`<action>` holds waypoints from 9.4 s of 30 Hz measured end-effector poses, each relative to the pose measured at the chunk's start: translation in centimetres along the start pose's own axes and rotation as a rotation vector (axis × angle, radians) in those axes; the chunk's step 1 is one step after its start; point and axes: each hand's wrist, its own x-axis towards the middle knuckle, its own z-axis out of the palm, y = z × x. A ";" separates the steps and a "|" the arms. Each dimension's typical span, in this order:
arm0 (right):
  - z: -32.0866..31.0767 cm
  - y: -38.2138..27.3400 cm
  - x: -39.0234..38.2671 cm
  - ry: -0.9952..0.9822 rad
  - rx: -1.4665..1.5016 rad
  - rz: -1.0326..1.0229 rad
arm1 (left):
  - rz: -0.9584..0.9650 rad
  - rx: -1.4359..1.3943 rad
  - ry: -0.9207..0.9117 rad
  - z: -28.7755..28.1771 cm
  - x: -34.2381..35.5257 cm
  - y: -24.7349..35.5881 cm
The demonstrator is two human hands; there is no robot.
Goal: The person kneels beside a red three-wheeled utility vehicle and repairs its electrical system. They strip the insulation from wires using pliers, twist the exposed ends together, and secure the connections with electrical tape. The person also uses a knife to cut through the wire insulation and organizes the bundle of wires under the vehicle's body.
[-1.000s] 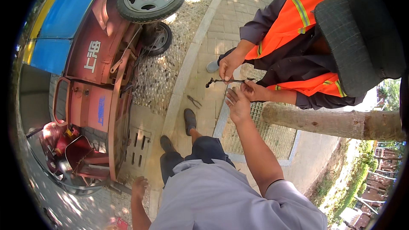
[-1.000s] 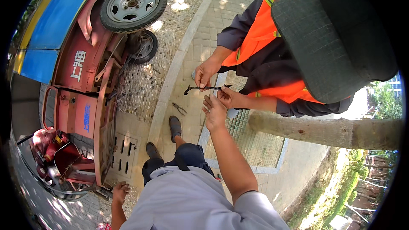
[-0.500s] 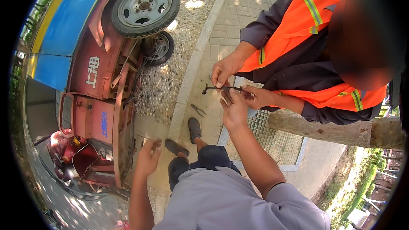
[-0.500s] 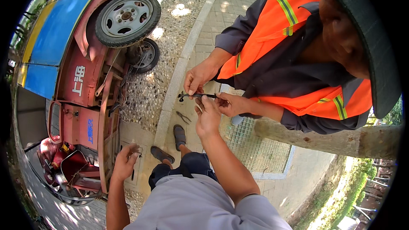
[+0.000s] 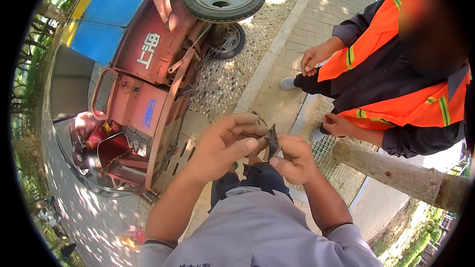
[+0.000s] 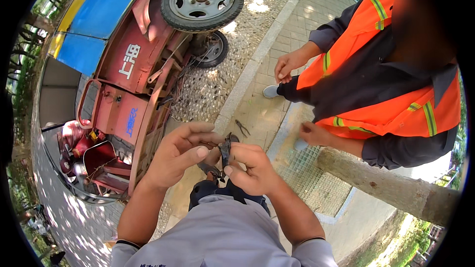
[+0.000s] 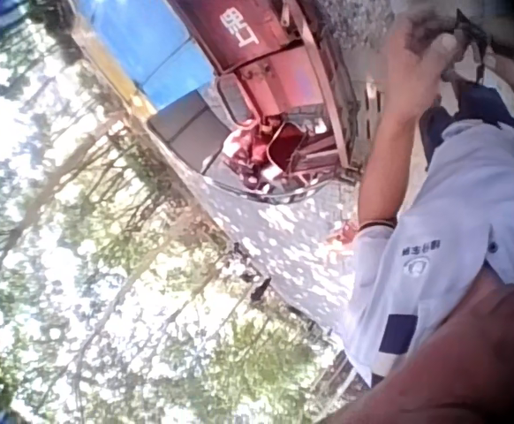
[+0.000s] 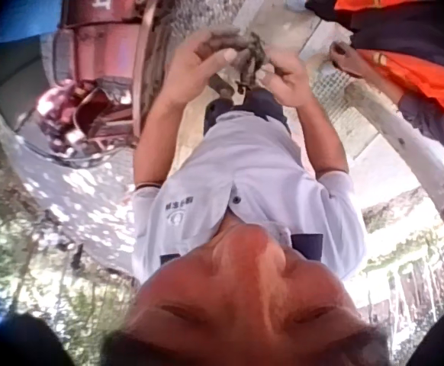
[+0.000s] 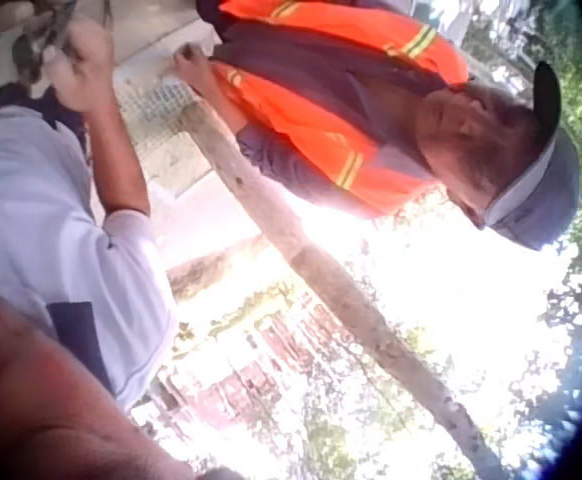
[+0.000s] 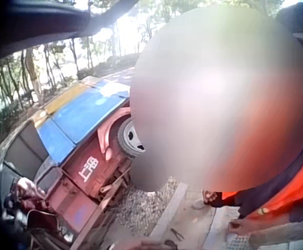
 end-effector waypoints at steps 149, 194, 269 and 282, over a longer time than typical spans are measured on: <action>6.5 -0.6 5.6 -0.105 -0.391 0.030 | 0.335 1.156 0.250 -3.7 -6.4 1.8; -13.5 35.3 -19.4 -0.036 -0.740 1.440 | -0.345 0.043 0.616 -12.7 10.0 -20.6; 14.6 68.8 21.1 -0.267 0.541 0.494 | 0.582 0.498 0.672 -50.7 20.1 -43.0; 13.1 68.2 21.8 -0.220 0.414 0.462 | 0.386 -0.245 0.471 -51.9 20.6 -43.5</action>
